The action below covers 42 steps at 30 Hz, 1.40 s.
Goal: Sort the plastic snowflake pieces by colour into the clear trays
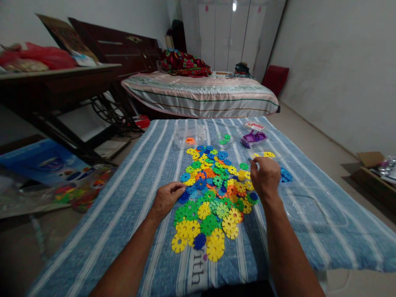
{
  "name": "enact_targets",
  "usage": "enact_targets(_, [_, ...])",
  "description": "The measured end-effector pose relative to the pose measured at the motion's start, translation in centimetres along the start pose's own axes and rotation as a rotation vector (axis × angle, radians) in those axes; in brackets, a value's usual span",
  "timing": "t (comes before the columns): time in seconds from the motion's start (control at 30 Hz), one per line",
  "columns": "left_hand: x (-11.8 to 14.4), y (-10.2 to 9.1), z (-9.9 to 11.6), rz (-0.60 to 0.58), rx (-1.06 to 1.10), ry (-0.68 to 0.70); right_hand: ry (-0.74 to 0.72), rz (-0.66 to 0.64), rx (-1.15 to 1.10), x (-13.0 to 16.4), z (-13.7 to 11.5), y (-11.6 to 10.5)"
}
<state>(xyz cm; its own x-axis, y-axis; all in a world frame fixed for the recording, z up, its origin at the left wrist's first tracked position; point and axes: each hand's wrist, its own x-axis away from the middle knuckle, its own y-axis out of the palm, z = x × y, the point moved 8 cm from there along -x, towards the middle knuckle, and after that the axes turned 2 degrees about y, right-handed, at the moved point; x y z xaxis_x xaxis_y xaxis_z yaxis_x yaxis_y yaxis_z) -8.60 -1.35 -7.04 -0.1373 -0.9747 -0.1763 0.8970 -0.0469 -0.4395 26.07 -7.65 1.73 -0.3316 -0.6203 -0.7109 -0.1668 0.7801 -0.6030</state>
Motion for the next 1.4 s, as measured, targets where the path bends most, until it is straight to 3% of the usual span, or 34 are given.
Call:
enact_targets(0.07, [-0.1,0.1,-0.2,0.0,0.004,-0.007,0.096,0.12,0.112,-0.7,2.1,-1.6])
enact_targets(0.13, [-0.1,0.1,-0.4,-0.002,0.006,-0.012,0.121,0.14,0.128,-0.3,2.3,-1.8])
enact_targets(0.4, [-0.1,0.0,-0.2,-0.002,-0.006,-0.007,-0.182,-0.362,-0.198,6.1,-7.1,6.4])
enact_targets(0.53, [-0.1,-0.1,-0.1,0.003,-0.005,-0.004,-0.29,-0.509,-0.229,7.7,-9.8,8.0])
enact_targets(0.67, [-0.2,0.1,-0.4,-0.004,0.014,-0.016,-0.318,-0.587,-0.156,8.9,-10.3,8.5])
enact_targets(1.4, [-0.3,0.2,-0.8,0.001,0.021,-0.017,-0.273,-0.553,-0.137,9.7,-9.7,8.9])
